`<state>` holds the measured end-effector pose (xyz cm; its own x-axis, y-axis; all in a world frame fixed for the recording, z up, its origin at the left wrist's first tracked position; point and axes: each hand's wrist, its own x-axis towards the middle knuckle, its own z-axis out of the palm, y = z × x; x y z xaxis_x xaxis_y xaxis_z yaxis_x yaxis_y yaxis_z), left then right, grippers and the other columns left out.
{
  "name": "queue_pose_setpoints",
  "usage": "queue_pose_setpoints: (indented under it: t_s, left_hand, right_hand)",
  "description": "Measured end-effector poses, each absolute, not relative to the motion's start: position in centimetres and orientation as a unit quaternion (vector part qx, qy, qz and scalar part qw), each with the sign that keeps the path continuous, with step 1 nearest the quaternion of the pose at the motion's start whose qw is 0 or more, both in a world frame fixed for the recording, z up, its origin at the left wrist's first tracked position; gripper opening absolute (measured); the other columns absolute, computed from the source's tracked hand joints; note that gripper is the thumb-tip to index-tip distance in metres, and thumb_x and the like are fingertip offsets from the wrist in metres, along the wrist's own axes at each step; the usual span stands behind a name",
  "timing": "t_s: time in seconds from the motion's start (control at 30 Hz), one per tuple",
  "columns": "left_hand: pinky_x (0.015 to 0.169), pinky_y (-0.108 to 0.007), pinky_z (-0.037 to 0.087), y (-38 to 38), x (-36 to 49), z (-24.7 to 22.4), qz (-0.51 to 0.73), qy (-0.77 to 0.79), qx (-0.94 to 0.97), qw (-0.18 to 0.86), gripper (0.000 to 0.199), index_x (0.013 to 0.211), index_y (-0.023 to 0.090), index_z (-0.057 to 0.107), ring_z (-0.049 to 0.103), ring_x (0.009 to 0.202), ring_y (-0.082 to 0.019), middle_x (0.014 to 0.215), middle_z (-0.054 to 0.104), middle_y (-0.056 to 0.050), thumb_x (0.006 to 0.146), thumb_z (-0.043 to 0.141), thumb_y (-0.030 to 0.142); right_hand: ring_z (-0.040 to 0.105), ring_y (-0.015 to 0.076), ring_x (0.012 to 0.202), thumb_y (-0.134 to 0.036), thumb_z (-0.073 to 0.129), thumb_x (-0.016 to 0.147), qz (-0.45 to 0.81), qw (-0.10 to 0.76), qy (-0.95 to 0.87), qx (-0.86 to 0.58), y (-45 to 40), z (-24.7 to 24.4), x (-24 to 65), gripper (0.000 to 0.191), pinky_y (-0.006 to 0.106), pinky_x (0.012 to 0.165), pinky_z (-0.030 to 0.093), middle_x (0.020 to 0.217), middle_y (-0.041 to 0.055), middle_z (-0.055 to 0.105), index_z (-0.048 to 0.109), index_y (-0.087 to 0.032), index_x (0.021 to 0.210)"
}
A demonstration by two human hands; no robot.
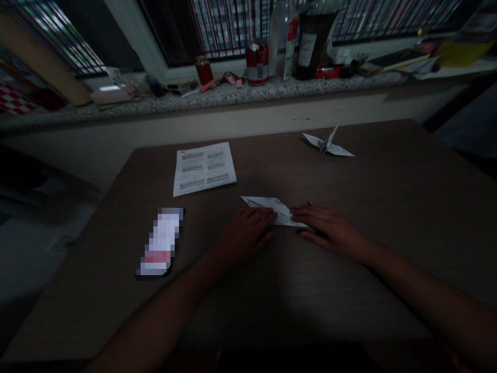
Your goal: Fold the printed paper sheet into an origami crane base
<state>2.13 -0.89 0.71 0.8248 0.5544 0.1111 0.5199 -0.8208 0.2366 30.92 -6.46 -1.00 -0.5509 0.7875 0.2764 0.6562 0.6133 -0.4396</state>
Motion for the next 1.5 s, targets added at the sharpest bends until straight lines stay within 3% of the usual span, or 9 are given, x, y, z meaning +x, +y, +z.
queue_pose_setpoints:
  t_s: [0.2,0.4,0.57,0.77,0.97,1.23,1.5]
  left_hand:
    - [0.108,-0.046,0.045,-0.4,1.7,0.3,0.123,0.272,0.948,0.112,0.041,0.144,0.02,0.055,0.057,0.13,-0.027,0.148,0.058,-0.011,0.104,0.056,0.028]
    - [0.112,-0.05,0.043,0.7,0.8,0.1,0.143,0.269,0.943,0.135,0.041,0.139,0.023,0.061,0.053,0.135,-0.029,0.148,0.058,-0.009,0.099,0.066,0.031]
    - [0.105,-0.043,0.051,1.0,0.3,0.5,0.16,0.284,0.931,0.164,0.038,0.136,0.021,0.061,0.062,0.125,-0.026,0.139,0.064,-0.01,0.099,0.066,0.03]
    - [0.095,-0.037,0.056,0.9,0.7,1.1,0.188,0.324,0.906,0.195,0.026,0.127,0.021,0.065,0.071,0.108,-0.02,0.121,0.074,-0.004,0.106,0.054,0.03]
    - [0.103,-0.039,0.054,1.3,0.3,0.5,0.207,0.274,0.92,0.186,0.025,0.127,0.022,0.066,0.066,0.119,-0.021,0.13,0.07,-0.006,0.104,0.056,0.025]
    - [0.105,-0.048,0.051,0.7,0.8,0.4,0.129,0.245,0.955,0.11,0.035,0.136,0.028,0.065,0.058,0.127,-0.028,0.139,0.061,-0.01,0.102,0.059,0.025]
    - [0.107,-0.044,0.051,-0.1,1.6,0.4,0.122,0.229,0.959,0.117,0.032,0.135,0.019,0.062,0.059,0.127,-0.025,0.138,0.064,-0.01,0.104,0.056,0.025]
  right_hand:
    - [0.064,0.026,0.126,-0.027,0.061,0.101,0.157,0.264,-0.862,-0.404,-5.9,-1.5,31.1,0.033,0.049,0.107,0.054,0.133,0.0096,0.071,0.063,-0.026,0.134]
    - [0.07,0.0239,0.117,-0.024,0.058,0.102,0.161,0.296,-0.845,-0.414,-5.8,-1.2,31.1,0.024,0.043,0.101,0.058,0.122,0.0081,0.076,0.069,-0.024,0.123]
    - [0.074,0.0225,0.11,-0.025,0.057,0.102,0.185,0.336,-0.803,-0.456,-6.0,-0.6,31.0,0.022,0.038,0.097,0.06,0.119,0.0062,0.078,0.072,-0.024,0.118]
    - [0.077,0.0232,0.098,-0.031,0.06,0.101,0.18,0.362,-0.747,-0.528,-6.1,-0.4,31.1,0.019,0.038,0.087,0.063,0.112,0.0042,0.08,0.074,-0.025,0.112]
    - [0.075,0.0218,0.105,-0.027,0.06,0.101,0.195,0.372,-0.774,-0.474,-6.0,-0.1,31.3,0.015,0.037,0.094,0.06,0.114,0.0056,0.078,0.072,-0.024,0.11]
    - [0.072,0.0235,0.113,-0.024,0.058,0.101,0.194,0.314,-0.818,-0.441,-5.7,-0.7,31.8,0.022,0.041,0.098,0.059,0.122,0.0082,0.075,0.071,-0.025,0.119]
    - [0.068,0.0268,0.12,-0.024,0.059,0.101,0.128,0.287,-0.849,-0.424,-6.1,-0.5,31.6,0.028,0.049,0.102,0.058,0.126,0.0097,0.074,0.069,-0.026,0.126]
